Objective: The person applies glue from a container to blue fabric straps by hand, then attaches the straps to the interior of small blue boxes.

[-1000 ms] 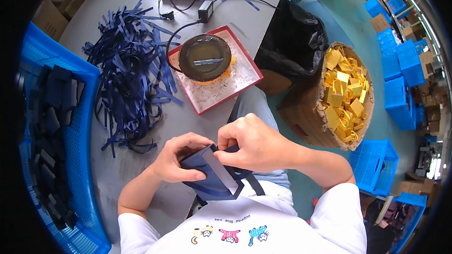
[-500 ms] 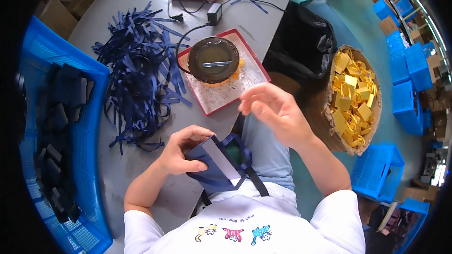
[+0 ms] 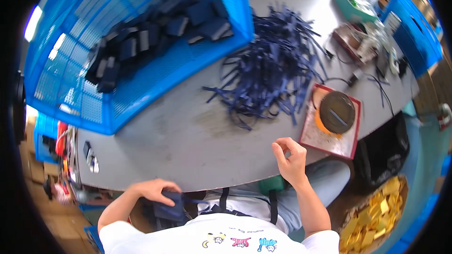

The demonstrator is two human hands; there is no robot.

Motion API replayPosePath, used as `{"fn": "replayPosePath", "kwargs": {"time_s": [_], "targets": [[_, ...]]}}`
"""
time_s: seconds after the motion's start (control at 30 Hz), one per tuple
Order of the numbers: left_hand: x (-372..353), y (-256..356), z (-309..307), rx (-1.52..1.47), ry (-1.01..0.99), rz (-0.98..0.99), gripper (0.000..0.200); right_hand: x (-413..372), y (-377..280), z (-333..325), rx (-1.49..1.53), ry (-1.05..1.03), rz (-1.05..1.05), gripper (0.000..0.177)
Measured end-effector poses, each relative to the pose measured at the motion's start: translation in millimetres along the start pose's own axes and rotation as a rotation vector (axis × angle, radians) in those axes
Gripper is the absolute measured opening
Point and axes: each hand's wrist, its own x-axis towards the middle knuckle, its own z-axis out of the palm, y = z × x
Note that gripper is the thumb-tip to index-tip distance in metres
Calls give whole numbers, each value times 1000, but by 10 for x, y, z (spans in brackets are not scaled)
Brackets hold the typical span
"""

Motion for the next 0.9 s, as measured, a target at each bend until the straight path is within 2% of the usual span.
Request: {"fn": "replayPosePath", "kwargs": {"time_s": [0.07, 0.1, 0.13, 0.17, 0.23, 0.27, 0.33, 0.4, 0.43, 0.47, 0.53, 0.6, 0.67, 0.77, 0.8, 0.87, 0.9], "targets": [[-362, -484, 367, 165, -39, -312, 62, 58, 67, 158, -57, -22, -88, 11], [-480, -943, 597, 234, -124, -418, 68, 60, 102, 221, -35, -55, -115, 11], [-621, -1093, 777, 339, -125, -547, 73, 49, 138, 273, -35, -59, -105, 14], [-700, -973, 871, 501, -124, -679, 75, 47, 187, 319, -37, -53, -94, 16], [-678, -856, 825, 432, -14, -613, 77, 31, 265, 378, -16, -48, -114, 14], [-606, -743, 687, 311, 70, -405, 72, 34, 255, 373, -11, -24, -108, 14], [-381, -432, 384, 112, 226, -149, 59, 39, 245, 358, -12, 6, -114, 14], [-110, 3, -76, 467, 412, -59, 47, 38, 264, 371, -14, 42, -104, 13], [77, -30, -283, 668, 636, 99, 45, 34, 267, 378, -24, 48, -109, 13], [237, 203, -577, 732, 664, 15, 46, 24, 280, 375, -17, 39, -104, 13], [713, 297, -1146, 803, 960, 292, 51, 25, 282, 359, -30, 37, -120, 12], [1137, 594, -1709, 830, 1076, 379, 59, 21, 216, 353, -34, 61, -123, 12], [1622, 803, -2223, 919, 1295, 456, 67, 24, 242, 360, -43, 79, -113, 12], [2025, 1259, -2649, 1019, 1497, 422, 77, 16, 262, 361, -36, 114, -87, 12], [2122, 1357, -2735, 1016, 1496, 453, 77, 25, 258, 361, -33, 128, -82, 12], [2304, 1437, -2916, 1137, 1533, 393, 77, 58, 224, 348, -55, 154, -74, 12], [2464, 1369, -3085, 1087, 1476, 437, 73, 66, 210, 352, -53, 154, -83, 12]]}}
